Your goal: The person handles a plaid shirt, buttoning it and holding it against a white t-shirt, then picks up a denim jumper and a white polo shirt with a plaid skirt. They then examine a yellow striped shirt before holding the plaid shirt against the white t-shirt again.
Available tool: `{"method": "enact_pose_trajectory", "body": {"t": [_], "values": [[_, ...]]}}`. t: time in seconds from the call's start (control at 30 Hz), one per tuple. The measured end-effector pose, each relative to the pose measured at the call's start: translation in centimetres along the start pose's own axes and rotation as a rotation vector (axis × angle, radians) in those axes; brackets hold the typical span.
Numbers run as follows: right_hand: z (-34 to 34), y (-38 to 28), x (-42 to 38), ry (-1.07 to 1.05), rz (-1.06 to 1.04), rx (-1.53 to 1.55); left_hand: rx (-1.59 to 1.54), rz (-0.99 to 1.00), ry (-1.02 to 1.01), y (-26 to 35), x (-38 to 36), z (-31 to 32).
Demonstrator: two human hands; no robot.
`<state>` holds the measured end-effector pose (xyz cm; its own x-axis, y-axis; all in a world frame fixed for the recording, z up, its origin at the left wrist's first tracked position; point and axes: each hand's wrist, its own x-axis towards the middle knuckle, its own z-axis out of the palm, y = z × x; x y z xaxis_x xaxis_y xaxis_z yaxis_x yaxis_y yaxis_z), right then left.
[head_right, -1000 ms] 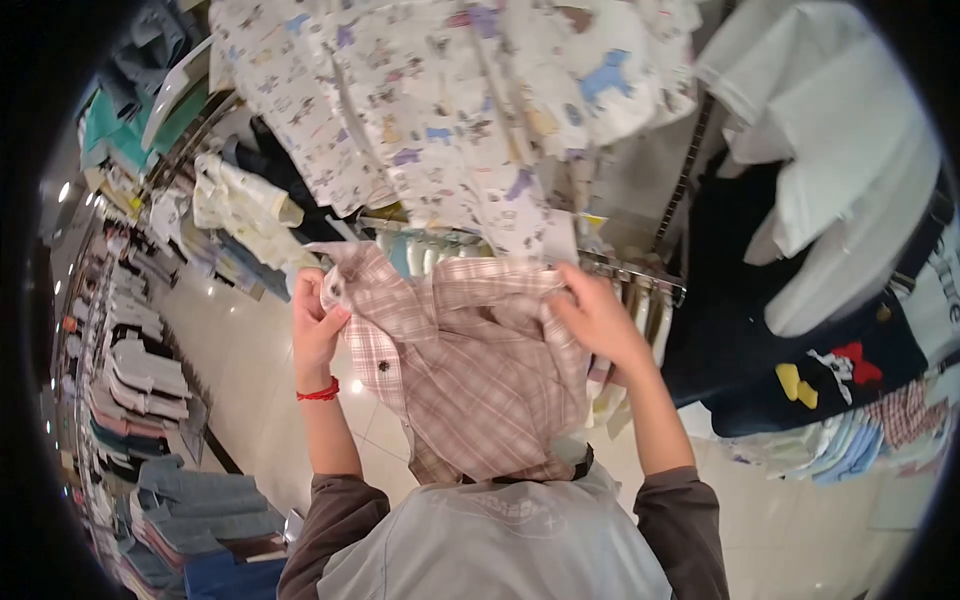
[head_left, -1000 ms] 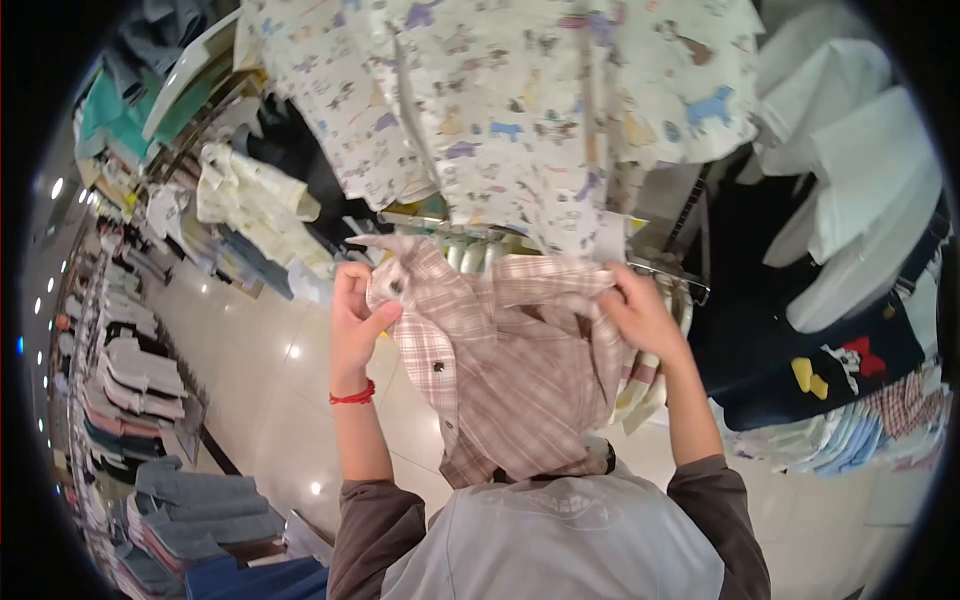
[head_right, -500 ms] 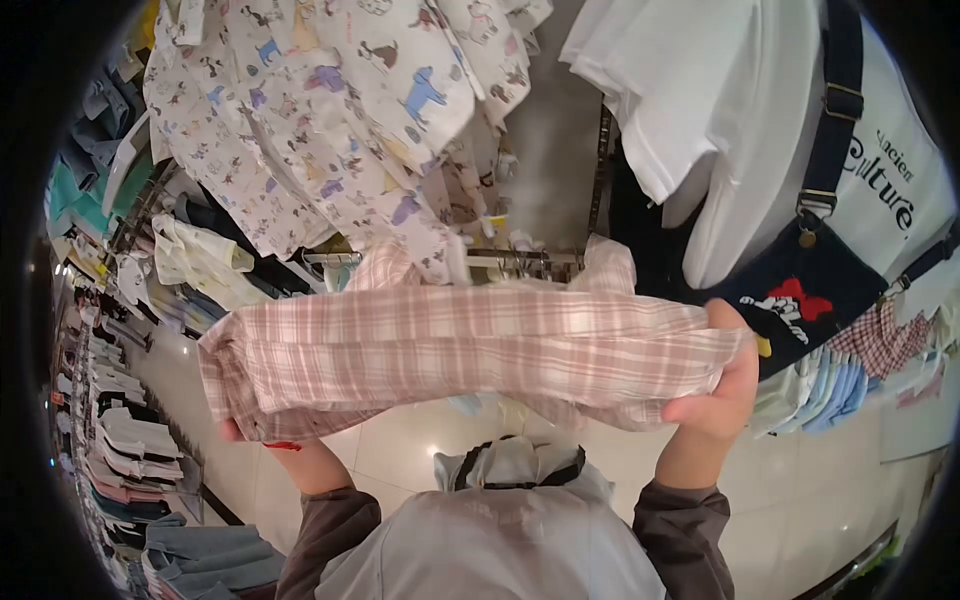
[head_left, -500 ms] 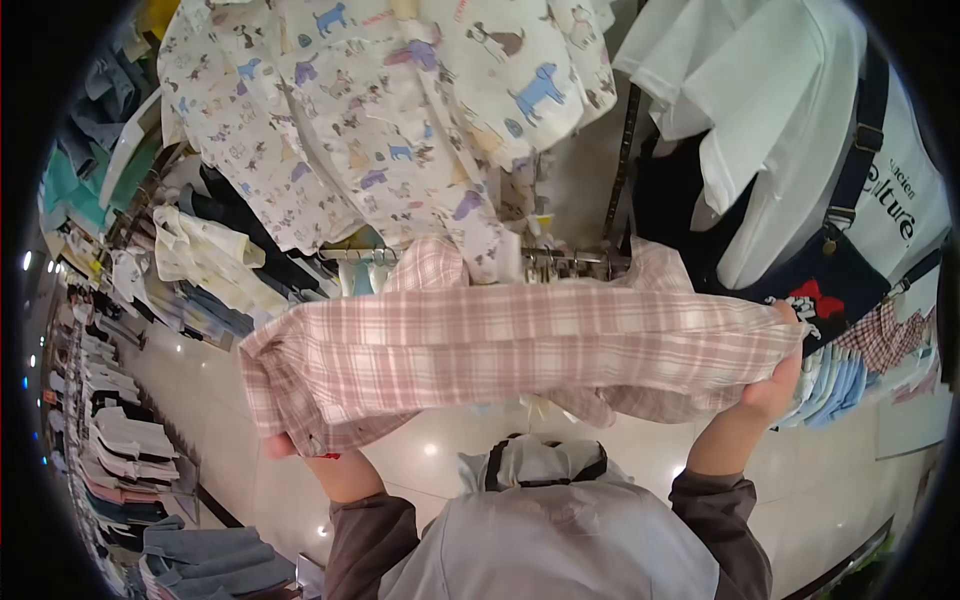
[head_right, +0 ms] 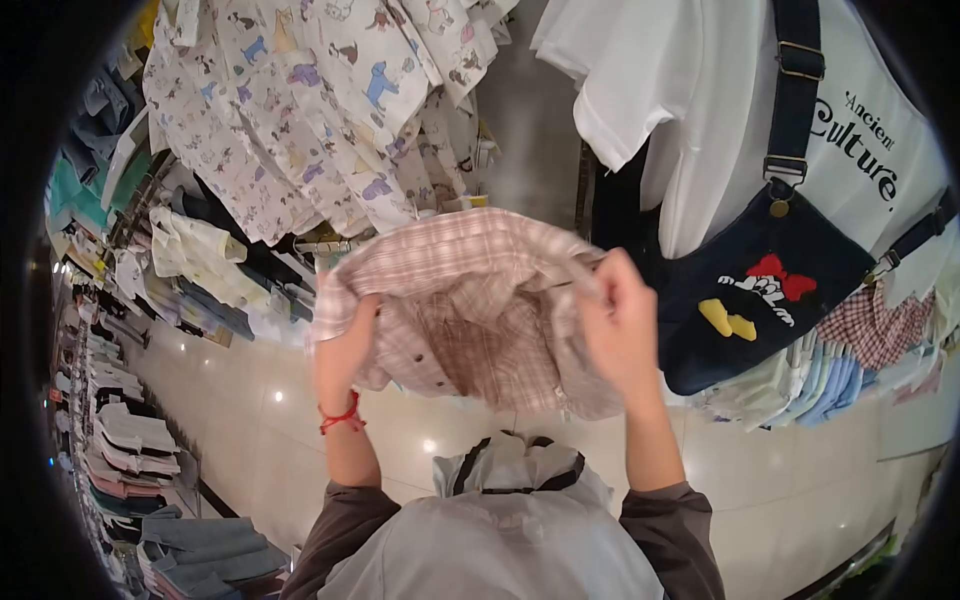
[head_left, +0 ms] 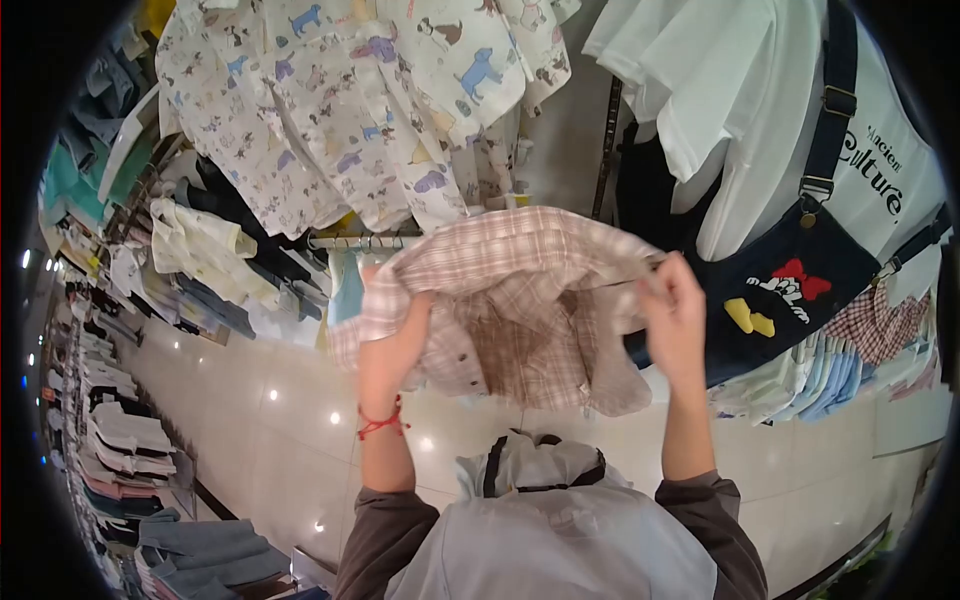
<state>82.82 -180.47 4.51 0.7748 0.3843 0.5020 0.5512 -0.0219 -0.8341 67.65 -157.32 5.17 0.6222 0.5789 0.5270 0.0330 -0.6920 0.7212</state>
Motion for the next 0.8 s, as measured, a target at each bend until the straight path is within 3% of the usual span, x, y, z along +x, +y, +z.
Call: {"method": "enact_pose_trajectory", "body": {"t": [0.03,0.1,0.17,0.2,0.23,0.27,0.37,0.43,0.5,0.57,0.67,0.7,0.8], "values": [[1.1,0.0,-0.7,-0.05,0.015,-0.083,-0.017,-0.1,-0.021,-2.1,-0.5,1.3],[4.2,2.3,-1.9,-0.108,0.037,-0.145,-0.084,-0.417,-0.344,-4.5,-1.2,3.8],[7.1,6.1,-2.8,-0.126,0.084,-0.125,-0.024,-0.589,-0.688,-6.8,-1.3,6.7],[8.4,8.1,-3.7,-0.158,-0.031,-0.106,-0.125,-0.537,-0.64,-7.2,-2.0,8.2],[9.3,8.2,-4.7,-0.284,0.086,-0.059,-0.228,-0.483,-0.59,-7.2,-3.3,9.7],[9.7,7.2,-5.3,-0.306,0.044,-0.048,-0.332,-0.434,-0.539,-7.3,-4.1,10.5],[10.4,5.6,-6.7,-0.393,-0.07,-0.049,-0.628,-0.759,-0.65,-9.0,-4.8,10.0],[10.4,6.2,-7.4,-0.457,-0.157,-0.104,-0.612,-0.628,-0.698,-8.3,-4.7,8.7],[8.8,6.6,-5.9,-0.698,0.022,-0.053,-0.596,-0.467,-0.641,-7.6,-4.6,7.4],[8.2,8.0,-5.4,-0.548,0.114,0.079,-0.584,-0.269,-0.479,-7.4,-4.3,6.5],[7.5,7.0,-2.9,-0.351,0.022,-0.116,-0.742,-0.403,-0.508,-8.4,-3.5,4.2],[7.7,6.8,-2.4,-0.39,0.012,-0.16,-0.891,-0.483,-0.457,-8.0,-3.0,3.6],[8.0,6.7,-0.5,-0.614,0.24,-0.158,-0.654,-0.709,-0.371,-10.2,-0.6,2.1]]}}
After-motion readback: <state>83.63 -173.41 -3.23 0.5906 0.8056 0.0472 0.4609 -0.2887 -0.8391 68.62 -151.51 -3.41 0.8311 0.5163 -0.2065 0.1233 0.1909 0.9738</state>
